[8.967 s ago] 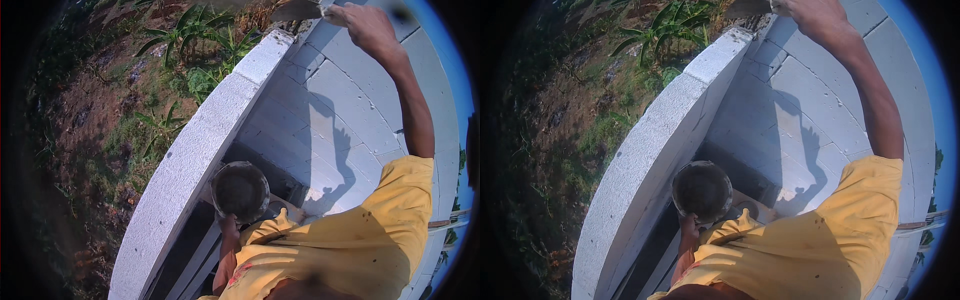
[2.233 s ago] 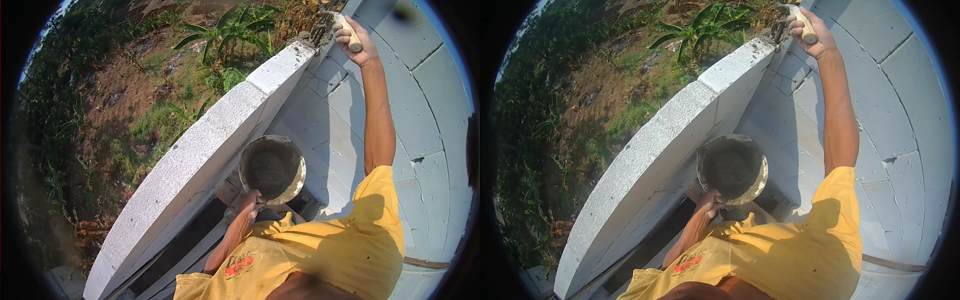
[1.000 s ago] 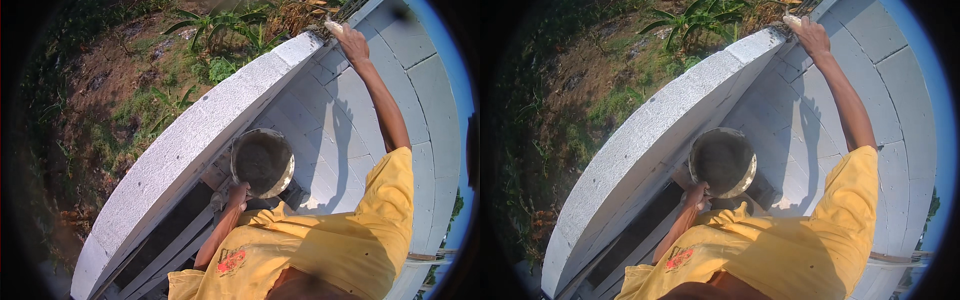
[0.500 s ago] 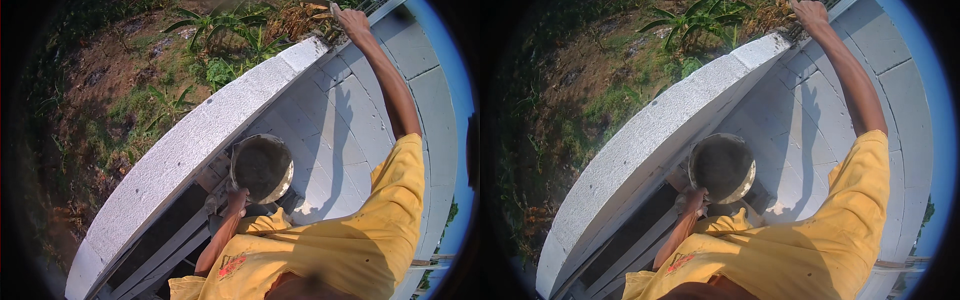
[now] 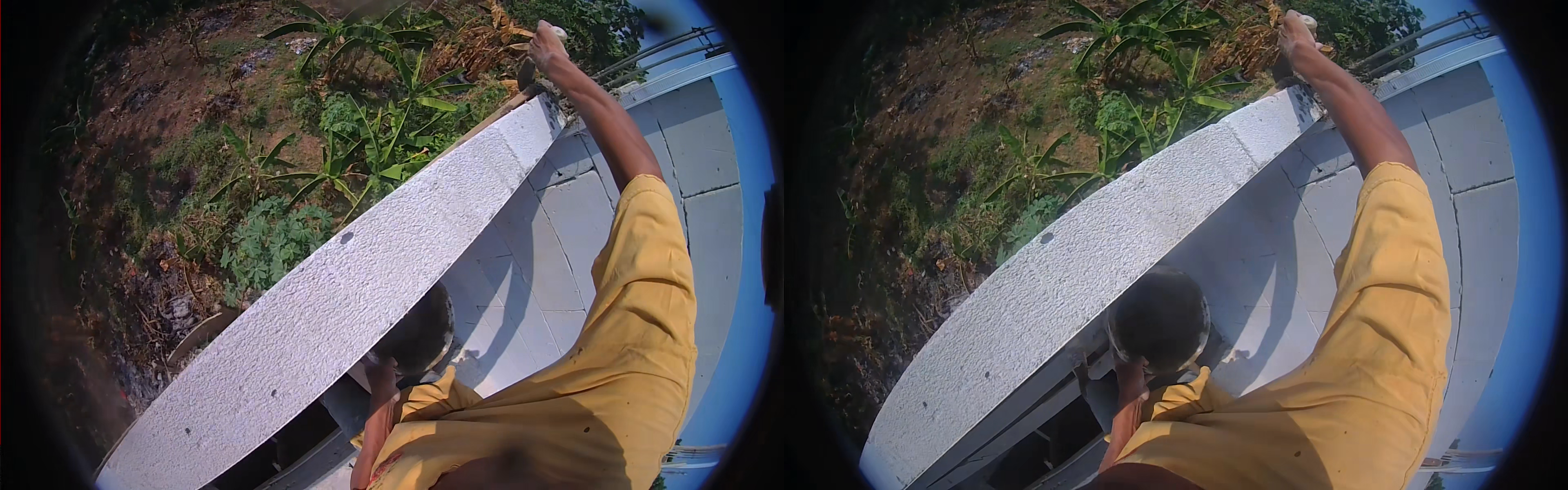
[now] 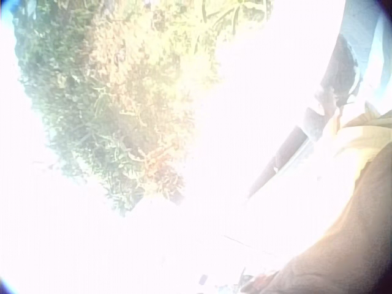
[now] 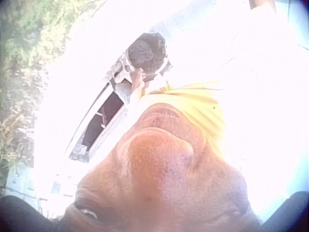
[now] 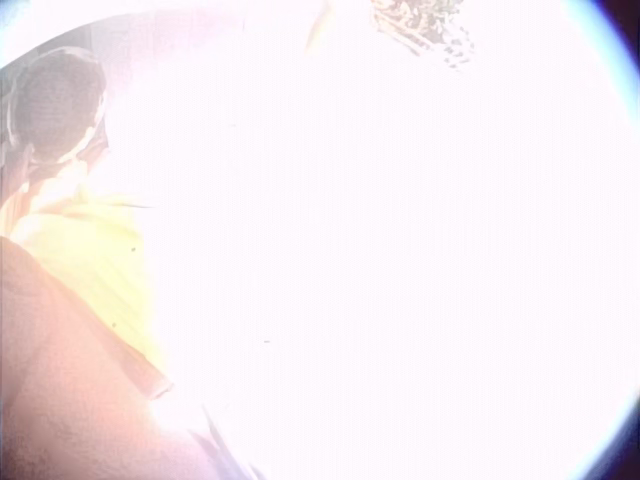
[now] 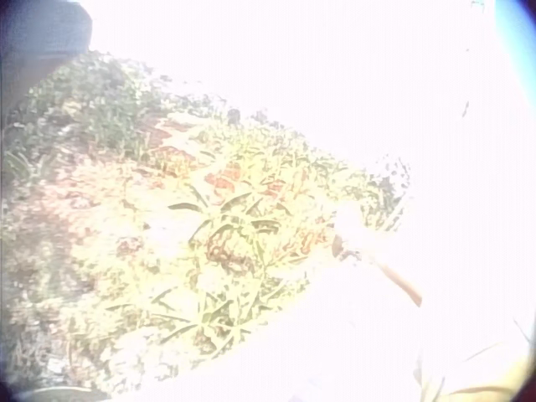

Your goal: The person walks across a wooden plank with a bucket and trowel, then scoops mortar from the bucket with the trowel and spreads it along the top of a concrete wall.

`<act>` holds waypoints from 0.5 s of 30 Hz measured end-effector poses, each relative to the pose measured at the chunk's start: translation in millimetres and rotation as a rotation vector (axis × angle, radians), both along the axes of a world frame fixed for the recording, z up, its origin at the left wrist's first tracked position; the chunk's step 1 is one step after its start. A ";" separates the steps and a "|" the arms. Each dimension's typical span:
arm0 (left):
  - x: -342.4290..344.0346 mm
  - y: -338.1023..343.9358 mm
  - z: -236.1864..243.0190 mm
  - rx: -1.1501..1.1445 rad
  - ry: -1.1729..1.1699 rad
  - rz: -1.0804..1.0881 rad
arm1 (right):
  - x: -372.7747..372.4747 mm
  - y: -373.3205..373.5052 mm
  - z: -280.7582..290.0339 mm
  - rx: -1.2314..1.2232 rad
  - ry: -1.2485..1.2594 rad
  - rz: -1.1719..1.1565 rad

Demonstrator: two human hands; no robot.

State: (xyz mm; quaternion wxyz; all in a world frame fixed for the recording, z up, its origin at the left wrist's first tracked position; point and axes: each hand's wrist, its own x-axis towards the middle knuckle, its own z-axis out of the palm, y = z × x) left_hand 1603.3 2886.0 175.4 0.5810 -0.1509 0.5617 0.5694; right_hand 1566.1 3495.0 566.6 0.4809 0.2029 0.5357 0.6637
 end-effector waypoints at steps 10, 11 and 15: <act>-14.4 4.8 -16.6 0.040 -0.059 -0.003 | 189.7 -59.3 107.7 0.130 0.223 -0.136; -23.4 -0.7 -13.4 0.021 -0.013 0.005 | 304.8 -114.1 127.4 0.109 0.243 -0.120; -22.2 14.2 -10.8 0.079 -0.015 -0.100 | 13.1 -59.1 60.2 0.162 0.214 -0.196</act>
